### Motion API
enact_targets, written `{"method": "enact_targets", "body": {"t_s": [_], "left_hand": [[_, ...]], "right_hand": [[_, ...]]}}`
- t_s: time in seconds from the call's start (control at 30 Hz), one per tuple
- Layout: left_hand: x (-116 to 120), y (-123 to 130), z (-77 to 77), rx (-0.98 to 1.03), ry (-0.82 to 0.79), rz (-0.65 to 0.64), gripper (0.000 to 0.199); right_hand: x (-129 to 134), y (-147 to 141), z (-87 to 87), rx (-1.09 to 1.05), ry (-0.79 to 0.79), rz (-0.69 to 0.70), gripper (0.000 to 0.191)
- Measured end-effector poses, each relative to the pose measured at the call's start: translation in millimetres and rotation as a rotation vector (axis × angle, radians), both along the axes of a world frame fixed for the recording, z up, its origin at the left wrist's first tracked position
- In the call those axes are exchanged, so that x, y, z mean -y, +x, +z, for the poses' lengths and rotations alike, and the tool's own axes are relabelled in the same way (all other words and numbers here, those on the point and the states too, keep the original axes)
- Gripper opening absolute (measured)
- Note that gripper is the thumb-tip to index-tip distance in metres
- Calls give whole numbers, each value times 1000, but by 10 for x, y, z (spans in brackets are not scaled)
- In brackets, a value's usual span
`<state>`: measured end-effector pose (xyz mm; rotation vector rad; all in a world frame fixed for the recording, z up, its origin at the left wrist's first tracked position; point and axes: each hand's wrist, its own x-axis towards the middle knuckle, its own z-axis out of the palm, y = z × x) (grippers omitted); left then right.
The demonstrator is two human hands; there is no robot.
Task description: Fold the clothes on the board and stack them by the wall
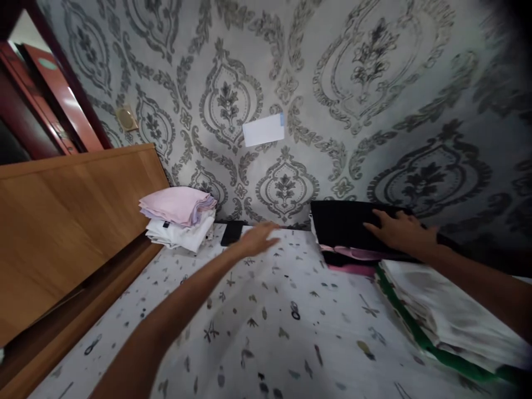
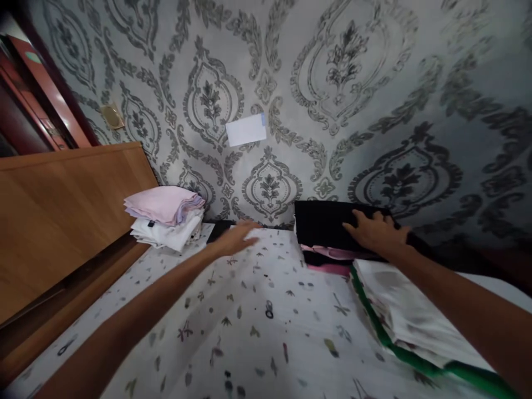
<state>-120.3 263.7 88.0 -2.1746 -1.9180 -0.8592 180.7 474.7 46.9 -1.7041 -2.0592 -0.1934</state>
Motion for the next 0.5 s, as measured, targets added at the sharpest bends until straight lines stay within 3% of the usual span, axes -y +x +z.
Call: {"method": "enact_targets", "body": {"t_s": [0.1, 0.17, 0.23, 0.3, 0.37, 0.5], "left_hand": [[444, -908, 289, 66, 150, 286, 23], [674, -1458, 408, 95, 221, 487, 29], [856, -1894, 444, 36, 118, 760, 37], [989, -2191, 424, 15, -26, 820, 29], [1073, -2356, 396, 18, -100, 791, 14], [1116, -2432, 420, 16, -112, 763, 8]], "right_hand": [[370, -84, 173, 15, 30, 62, 46], [663, -115, 217, -8, 76, 155, 43], [976, -118, 172, -60, 81, 291, 40], [1300, -94, 48, -122, 88, 450, 38], [1621, -54, -121, -177, 86, 569, 36], [2182, 14, -403, -265, -5, 594, 38]]}}
